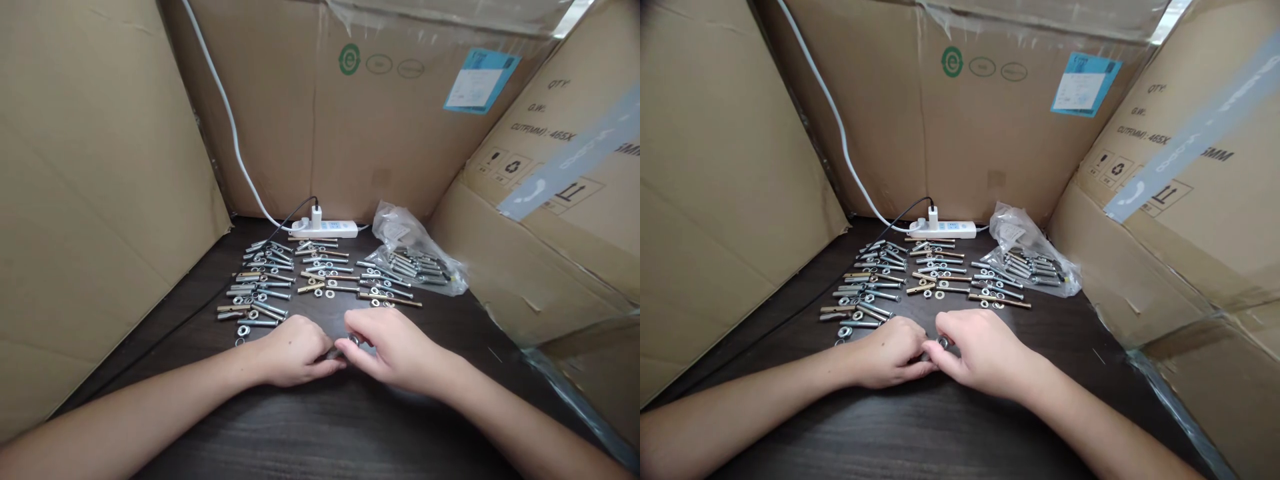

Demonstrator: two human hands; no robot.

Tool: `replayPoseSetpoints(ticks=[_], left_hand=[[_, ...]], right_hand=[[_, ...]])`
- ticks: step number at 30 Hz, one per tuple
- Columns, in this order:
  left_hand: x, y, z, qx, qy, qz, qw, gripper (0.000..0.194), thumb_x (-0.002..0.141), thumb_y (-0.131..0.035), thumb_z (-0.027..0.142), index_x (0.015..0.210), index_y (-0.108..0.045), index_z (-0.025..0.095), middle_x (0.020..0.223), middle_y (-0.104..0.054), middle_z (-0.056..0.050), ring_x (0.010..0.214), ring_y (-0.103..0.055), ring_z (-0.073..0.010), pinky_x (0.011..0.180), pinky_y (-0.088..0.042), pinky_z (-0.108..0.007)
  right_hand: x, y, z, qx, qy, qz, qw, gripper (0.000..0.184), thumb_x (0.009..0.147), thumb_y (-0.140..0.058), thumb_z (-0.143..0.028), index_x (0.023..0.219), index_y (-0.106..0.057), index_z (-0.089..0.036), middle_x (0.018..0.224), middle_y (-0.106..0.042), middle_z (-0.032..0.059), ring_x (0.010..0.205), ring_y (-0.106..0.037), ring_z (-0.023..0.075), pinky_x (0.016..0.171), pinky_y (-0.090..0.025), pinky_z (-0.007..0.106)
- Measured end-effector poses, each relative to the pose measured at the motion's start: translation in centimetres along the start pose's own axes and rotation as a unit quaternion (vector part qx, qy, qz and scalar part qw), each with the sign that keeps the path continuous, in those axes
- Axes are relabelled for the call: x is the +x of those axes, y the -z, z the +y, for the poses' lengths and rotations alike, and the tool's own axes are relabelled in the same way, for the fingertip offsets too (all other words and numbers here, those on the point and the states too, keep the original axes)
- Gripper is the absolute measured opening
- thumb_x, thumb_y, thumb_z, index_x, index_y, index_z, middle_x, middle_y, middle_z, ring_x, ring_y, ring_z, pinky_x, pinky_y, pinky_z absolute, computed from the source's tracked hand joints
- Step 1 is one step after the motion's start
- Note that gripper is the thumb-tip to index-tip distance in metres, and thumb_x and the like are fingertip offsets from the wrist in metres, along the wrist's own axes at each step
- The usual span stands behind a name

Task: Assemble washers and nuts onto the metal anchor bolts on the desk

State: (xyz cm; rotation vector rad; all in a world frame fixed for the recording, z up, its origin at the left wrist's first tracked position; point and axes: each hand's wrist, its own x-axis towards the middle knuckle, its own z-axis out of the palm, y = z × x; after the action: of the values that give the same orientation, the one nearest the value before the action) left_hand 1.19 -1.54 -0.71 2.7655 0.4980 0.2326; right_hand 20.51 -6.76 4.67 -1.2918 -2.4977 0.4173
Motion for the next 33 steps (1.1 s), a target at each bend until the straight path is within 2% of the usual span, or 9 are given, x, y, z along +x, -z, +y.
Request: replayPoseSetpoints(ticks=[6, 11, 15, 17, 19, 22, 25, 29, 33], left_hand=[[-0.1, 0.1, 0.1, -0.129, 0.062, 0.01, 0.99, 0.041, 0.093, -0.041, 0.039, 0.059, -0.046, 0.016, 0.053, -0.041, 0.005, 0.049, -0.036, -0.008, 0.052, -0.026, -0.023], [0.2, 0.2, 0.9, -0.319, 0.116, 0.053, 0.939, 0.031, 0.093, -0.041, 0.038, 0.072, -0.047, 0.016, 0.065, -0.041, 0.004, 0.061, -0.038, -0.0093, 0.059, -0.032, -0.022], [0.5, 0.5, 1.5, -0.453, 0.141, 0.08, 0.877, 0.01, 0.086, -0.05, 0.027, 0.087, -0.049, 0.017, 0.082, -0.047, 0.002, 0.076, -0.042, -0.0117, 0.07, -0.037, -0.024], [0.6, 0.7, 1.7, -0.523, 0.162, 0.054, 0.835, 0.011, 0.08, -0.051, 0.02, 0.09, -0.047, 0.018, 0.081, -0.046, 0.003, 0.07, -0.041, -0.0099, 0.062, -0.036, -0.022], [0.6, 0.9, 1.7, -0.602, 0.183, 0.012, 0.778, 0.017, 0.075, -0.049, 0.017, 0.091, -0.045, 0.019, 0.071, -0.041, 0.005, 0.056, -0.033, -0.0073, 0.05, -0.027, -0.019], [0.6, 1.1, 1.6, -0.677, 0.188, -0.006, 0.712, 0.012, 0.078, -0.047, 0.023, 0.088, -0.045, 0.018, 0.063, -0.034, 0.007, 0.048, -0.024, -0.0056, 0.045, -0.017, -0.018], [0.7, 1.1, 1.4, -0.715, 0.189, 0.017, 0.673, 0.024, 0.087, -0.046, 0.04, 0.085, -0.045, 0.017, 0.067, -0.037, 0.005, 0.047, -0.022, -0.0042, 0.044, -0.014, -0.018], [0.9, 0.7, 1.1, -0.736, 0.199, 0.057, 0.645, 0.028, 0.088, -0.049, 0.045, 0.085, -0.046, 0.017, 0.062, -0.034, 0.006, 0.047, -0.021, -0.0043, 0.044, -0.014, -0.017], [0.7, 0.1, 0.7, -0.734, 0.184, 0.078, 0.65, 0.024, 0.087, -0.053, 0.04, 0.09, -0.049, 0.017, 0.059, -0.03, 0.007, 0.047, -0.021, -0.0048, 0.044, -0.016, -0.016]], right_hand=[[0.3, -0.7, 1.2, 0.041, -0.04, 0.029, 0.998, 0.036, 0.093, -0.039, -0.033, 0.06, -0.037, -0.018, 0.055, -0.04, -0.004, 0.051, -0.034, 0.0091, 0.053, -0.022, 0.024], [0.5, -2.0, 2.3, 0.153, -0.068, 0.08, 0.983, 0.041, 0.094, -0.032, -0.034, 0.056, -0.028, -0.019, 0.052, -0.029, -0.005, 0.048, -0.027, 0.0079, 0.049, -0.021, 0.024], [0.5, -2.6, 1.9, 0.179, -0.059, 0.125, 0.974, 0.038, 0.089, -0.037, -0.028, 0.054, -0.026, -0.019, 0.049, -0.027, -0.0052, 0.045, -0.025, 0.0069, 0.047, -0.019, 0.023], [0.4, -2.8, 1.4, 0.156, -0.053, 0.127, 0.978, 0.036, 0.086, -0.039, -0.026, 0.052, -0.028, -0.019, 0.048, -0.029, -0.005, 0.044, -0.027, 0.0066, 0.046, -0.019, 0.023], [0.4, -2.9, 0.9, 0.123, -0.058, 0.126, 0.983, 0.036, 0.086, -0.04, -0.026, 0.052, -0.032, -0.018, 0.047, -0.032, -0.0049, 0.044, -0.029, 0.0067, 0.047, -0.019, 0.024], [0.5, -3.3, 0.2, 0.085, -0.085, 0.154, 0.981, 0.038, 0.088, -0.043, -0.03, 0.054, -0.032, -0.019, 0.049, -0.033, -0.0051, 0.045, -0.03, 0.0075, 0.048, -0.021, 0.024], [1.1, -3.6, -0.2, 0.069, -0.113, 0.209, 0.969, 0.037, 0.089, -0.044, -0.036, 0.058, -0.033, -0.02, 0.054, -0.037, -0.0047, 0.05, -0.034, 0.0092, 0.051, -0.025, 0.023], [1.8, -4.0, -0.4, 0.058, -0.118, 0.24, 0.962, 0.032, 0.092, -0.042, -0.038, 0.067, -0.038, -0.02, 0.064, -0.043, -0.0029, 0.058, -0.041, 0.0111, 0.056, -0.031, 0.023], [1.6, -4.1, -0.1, 0.049, -0.117, 0.23, 0.965, 0.028, 0.092, -0.044, -0.04, 0.072, -0.041, -0.02, 0.065, -0.044, -0.0033, 0.057, -0.041, 0.0114, 0.056, -0.031, 0.024]])
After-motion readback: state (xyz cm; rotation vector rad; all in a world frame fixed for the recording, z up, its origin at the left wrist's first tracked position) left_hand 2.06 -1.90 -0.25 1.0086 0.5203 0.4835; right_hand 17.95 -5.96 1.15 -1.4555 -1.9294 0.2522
